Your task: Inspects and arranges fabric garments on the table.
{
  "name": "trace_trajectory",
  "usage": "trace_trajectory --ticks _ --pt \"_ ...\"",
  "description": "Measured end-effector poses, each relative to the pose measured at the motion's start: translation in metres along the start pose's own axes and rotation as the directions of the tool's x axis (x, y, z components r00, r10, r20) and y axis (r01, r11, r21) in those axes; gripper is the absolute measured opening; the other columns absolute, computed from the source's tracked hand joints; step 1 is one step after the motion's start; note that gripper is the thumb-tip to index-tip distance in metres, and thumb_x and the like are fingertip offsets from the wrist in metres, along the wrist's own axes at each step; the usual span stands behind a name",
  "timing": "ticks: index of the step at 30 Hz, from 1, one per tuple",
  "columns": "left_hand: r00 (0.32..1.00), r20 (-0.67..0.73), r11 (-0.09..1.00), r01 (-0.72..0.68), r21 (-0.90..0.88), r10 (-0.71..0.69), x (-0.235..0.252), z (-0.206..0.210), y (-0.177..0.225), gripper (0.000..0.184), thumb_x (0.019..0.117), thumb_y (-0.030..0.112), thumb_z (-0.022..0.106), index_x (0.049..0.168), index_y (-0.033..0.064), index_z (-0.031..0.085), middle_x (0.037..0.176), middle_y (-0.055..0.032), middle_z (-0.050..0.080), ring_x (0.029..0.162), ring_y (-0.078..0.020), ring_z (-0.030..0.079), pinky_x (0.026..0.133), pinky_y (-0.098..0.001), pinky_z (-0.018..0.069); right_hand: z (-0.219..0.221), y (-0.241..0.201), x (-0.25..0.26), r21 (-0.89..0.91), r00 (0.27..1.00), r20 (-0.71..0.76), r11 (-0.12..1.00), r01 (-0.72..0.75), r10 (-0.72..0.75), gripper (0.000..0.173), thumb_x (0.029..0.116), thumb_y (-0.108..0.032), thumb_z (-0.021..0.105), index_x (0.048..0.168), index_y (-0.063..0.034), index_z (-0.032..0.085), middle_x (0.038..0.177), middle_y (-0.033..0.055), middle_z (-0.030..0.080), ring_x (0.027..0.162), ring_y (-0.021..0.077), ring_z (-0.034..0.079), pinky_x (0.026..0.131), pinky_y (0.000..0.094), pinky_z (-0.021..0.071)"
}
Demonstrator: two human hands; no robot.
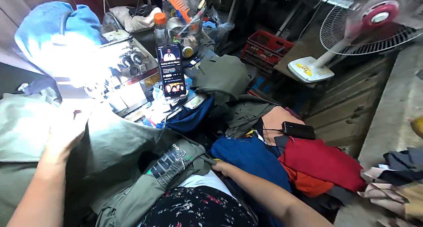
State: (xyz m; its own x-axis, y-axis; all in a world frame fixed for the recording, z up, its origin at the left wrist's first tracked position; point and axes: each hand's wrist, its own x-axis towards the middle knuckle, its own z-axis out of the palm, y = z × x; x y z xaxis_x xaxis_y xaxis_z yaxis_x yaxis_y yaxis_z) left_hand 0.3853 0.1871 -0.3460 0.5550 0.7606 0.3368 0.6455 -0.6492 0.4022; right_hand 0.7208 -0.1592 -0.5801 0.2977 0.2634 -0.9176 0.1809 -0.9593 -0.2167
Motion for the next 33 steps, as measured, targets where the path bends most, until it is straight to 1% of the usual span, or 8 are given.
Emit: trace_trajectory --ticks 6,11,15,18,23,26,30,33 --pt "0.994 0.038 0.995 0.100 -0.016 -0.099 -0.001 -0.002 0.006 0.037 0.1078 0.023 0.053 0.125 -0.0088 0.060 0.124 -0.0341 0.061 0.118 -0.0521 0.058 0.100 -0.0707 0.0410 -0.081 -0.023 -0.053 0.609 0.798 -0.208 0.564 0.558 -0.566 0.022 0.1073 -0.015 0.050 0.124 -0.0061 0.061 0.077 -0.0049 0.055 0.059 0.0039 0.051 0.060 0.0224 0.0489" --pt "0.995 0.042 0.995 0.095 0.016 -0.096 -0.002 -0.005 0.011 0.037 0.1076 0.021 0.053 0.125 -0.0106 0.059 0.121 -0.0365 0.060 0.116 -0.0541 0.058 0.098 -0.0726 0.0398 -0.185 0.004 -0.136 0.369 0.614 -0.380 0.495 0.787 -0.692 0.030 0.1074 -0.019 0.044 0.122 -0.0072 0.067 0.063 -0.0083 0.053 0.050 -0.0006 0.047 0.049 0.0174 0.0448" --pt "0.999 0.017 0.999 0.030 -0.025 -0.029 -0.003 0.000 -0.001 0.034 0.1070 0.020 0.052 0.120 -0.0110 0.060 0.119 -0.0354 0.061 0.111 -0.0529 0.059 0.096 -0.0713 0.0414 -0.270 0.113 -0.199 -0.288 0.814 -0.522 0.951 0.112 -0.254 0.023 0.1038 -0.017 0.061 0.093 -0.0008 0.073 0.068 0.0163 0.062 0.057 0.0280 0.059 0.055 0.0439 0.0501" --pt "1.000 0.018 1.000 -0.008 -0.030 0.008 -0.001 0.002 -0.010 0.038 0.1063 0.024 0.051 0.120 -0.0104 0.061 0.121 -0.0346 0.061 0.113 -0.0519 0.060 0.097 -0.0697 0.0422 -0.278 0.159 -0.229 -0.255 0.697 -0.713 0.897 -0.361 0.078 0.038 0.0916 -0.015 0.078 0.117 0.0105 0.067 0.115 0.0376 0.064 0.115 0.0555 0.059 0.098 0.0716 0.0420" --pt "0.996 0.041 0.997 0.072 0.036 -0.074 -0.001 -0.018 -0.004 0.029 0.1032 0.016 0.061 0.115 -0.0103 0.065 0.115 -0.0354 0.064 0.111 -0.0543 0.061 0.096 -0.0740 0.0407 -0.221 0.052 -0.262 -0.454 0.473 -0.780 0.891 0.021 -0.409 0.049 0.0941 -0.029 0.076 0.138 -0.0095 0.064 0.121 0.0353 0.064 0.115 0.0613 0.056 0.089 0.0833 0.0374" --pt "0.991 -0.130 0.996 -0.010 -0.083 -0.001 -0.020 -0.028 0.020 0.029 0.1022 0.015 0.060 0.111 -0.0107 0.068 0.106 -0.0302 0.069 0.100 -0.0412 0.068 0.094 -0.0606 0.0506 -0.174 -0.050 -0.257 -0.719 0.307 -0.426 0.525 0.456 -0.851 0.053 0.0921 -0.030 0.078 0.139 -0.0106 0.064 0.131 0.0189 0.066 0.127 0.0431 0.058 0.104 0.0664 0.0448" --pt "0.921 -0.313 0.947 -0.288 -0.141 0.233 -0.052 -0.027 0.037 0.021 0.0957 0.015 0.063 0.099 -0.0028 0.074 0.095 -0.0146 0.074 0.090 -0.0213 0.070 0.088 -0.0428 0.0567 -0.070 -0.193 -0.235 -0.495 -0.262 -0.038 -0.209 0.843 -0.964 0.077 0.0815 -0.035 0.084 0.145 -0.0041 0.055 0.149 0.0130 0.055 0.141 0.0234 0.049 0.115 0.0426 0.0439" --pt "0.898 -0.343 0.904 -0.364 -0.224 0.276 -0.076 -0.031 0.042 0.014 0.0968 0.019 0.067 0.102 0.0106 0.076 0.100 -0.0008 0.072 0.095 -0.0052 0.067 0.088 -0.0263 0.0569 0.012 -0.266 -0.227 -0.112 -0.237 0.051 -0.241 0.964 -0.970 0.084 0.0773 -0.028 0.089 0.150 -0.0116 0.050 0.145 0.0088 0.057 0.130 0.0182 0.057 0.107 0.0444 0.0502"
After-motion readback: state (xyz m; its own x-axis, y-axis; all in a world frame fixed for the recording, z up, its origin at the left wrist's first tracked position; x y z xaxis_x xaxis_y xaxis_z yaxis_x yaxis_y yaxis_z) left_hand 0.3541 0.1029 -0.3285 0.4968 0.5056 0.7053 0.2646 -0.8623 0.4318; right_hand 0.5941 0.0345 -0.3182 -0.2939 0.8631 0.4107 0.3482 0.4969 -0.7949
